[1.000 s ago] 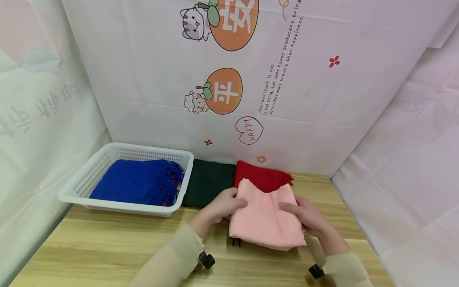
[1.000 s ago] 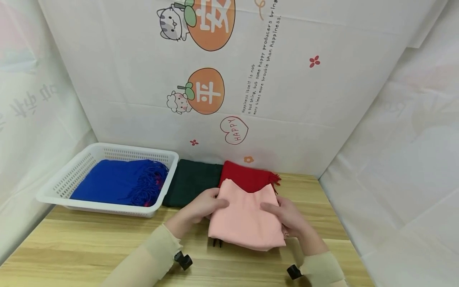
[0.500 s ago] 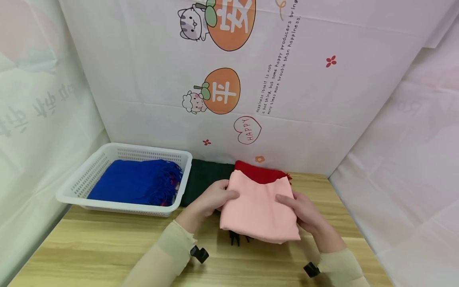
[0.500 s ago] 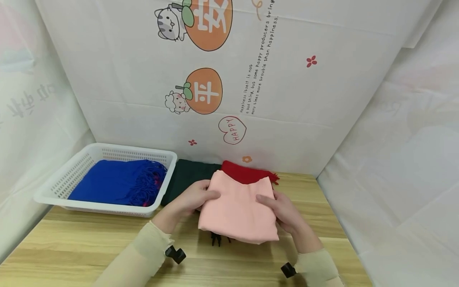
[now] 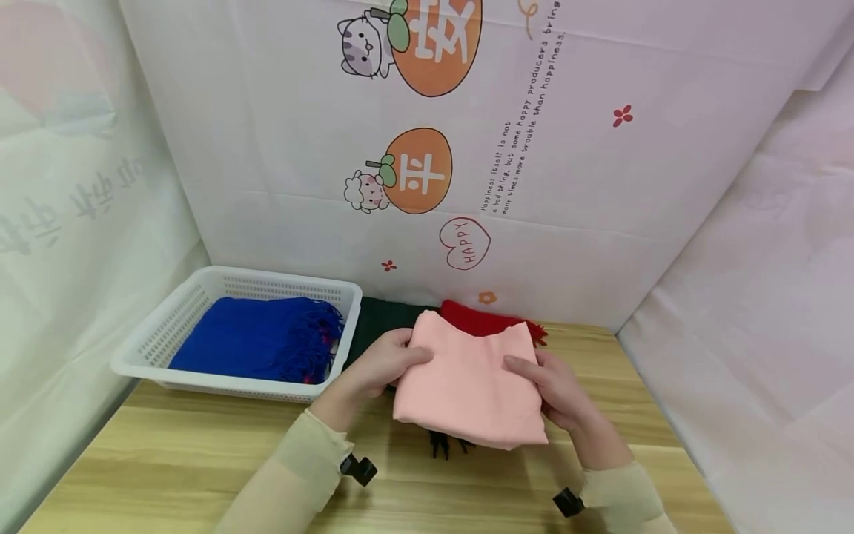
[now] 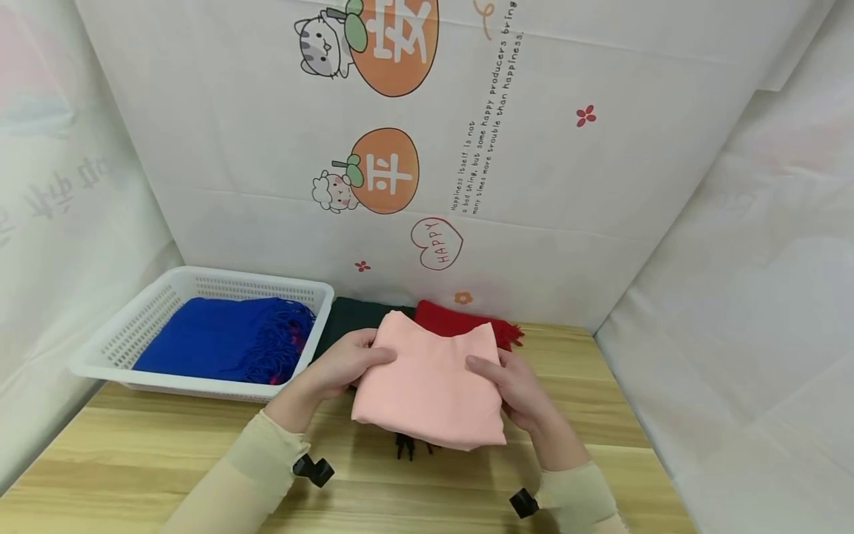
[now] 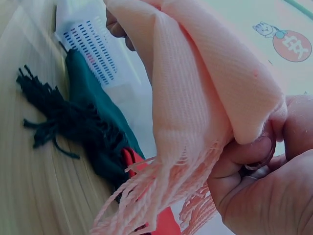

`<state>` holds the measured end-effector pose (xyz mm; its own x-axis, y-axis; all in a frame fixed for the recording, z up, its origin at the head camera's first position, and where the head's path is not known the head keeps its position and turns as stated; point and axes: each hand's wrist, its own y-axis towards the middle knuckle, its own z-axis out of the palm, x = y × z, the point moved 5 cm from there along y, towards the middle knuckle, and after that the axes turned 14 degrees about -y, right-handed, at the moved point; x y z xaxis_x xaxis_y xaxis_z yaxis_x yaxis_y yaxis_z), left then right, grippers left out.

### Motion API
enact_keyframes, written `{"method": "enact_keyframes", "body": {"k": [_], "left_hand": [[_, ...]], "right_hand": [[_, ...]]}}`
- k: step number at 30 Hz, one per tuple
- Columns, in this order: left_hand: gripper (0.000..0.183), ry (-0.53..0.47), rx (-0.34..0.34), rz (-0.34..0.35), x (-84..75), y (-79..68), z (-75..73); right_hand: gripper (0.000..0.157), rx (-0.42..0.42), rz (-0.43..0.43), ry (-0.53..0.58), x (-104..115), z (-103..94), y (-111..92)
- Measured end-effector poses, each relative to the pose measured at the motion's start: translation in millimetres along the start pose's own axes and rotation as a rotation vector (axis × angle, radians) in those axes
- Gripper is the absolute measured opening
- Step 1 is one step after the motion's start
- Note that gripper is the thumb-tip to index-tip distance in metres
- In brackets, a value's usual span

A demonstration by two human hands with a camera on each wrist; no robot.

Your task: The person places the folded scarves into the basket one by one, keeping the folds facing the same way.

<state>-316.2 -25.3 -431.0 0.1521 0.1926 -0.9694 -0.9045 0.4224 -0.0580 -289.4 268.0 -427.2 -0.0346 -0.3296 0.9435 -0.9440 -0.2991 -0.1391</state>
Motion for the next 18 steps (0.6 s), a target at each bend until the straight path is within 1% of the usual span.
{"method": "enact_keyframes", "body": {"k": [3,11,18], "left_hand": [[0.036,-0.003,-0.004,0.003,-3.4,-3.4,-4.5],[0.038,0.006,-0.024,0.013,-10.0,-9.3,-19.2],[0.038,0.006,-0.027,0.015,-15.2,-14.0,-29.9]], "right_hand": [[0.045,-0.010,0.002,0.002,3.5,4.6,2.1],[0.050,-0.062,0.038,0.004,9.2,16.5,6.8],[0.052,-0.076,0.044,0.023,16.2,26.6,9.8]]}}
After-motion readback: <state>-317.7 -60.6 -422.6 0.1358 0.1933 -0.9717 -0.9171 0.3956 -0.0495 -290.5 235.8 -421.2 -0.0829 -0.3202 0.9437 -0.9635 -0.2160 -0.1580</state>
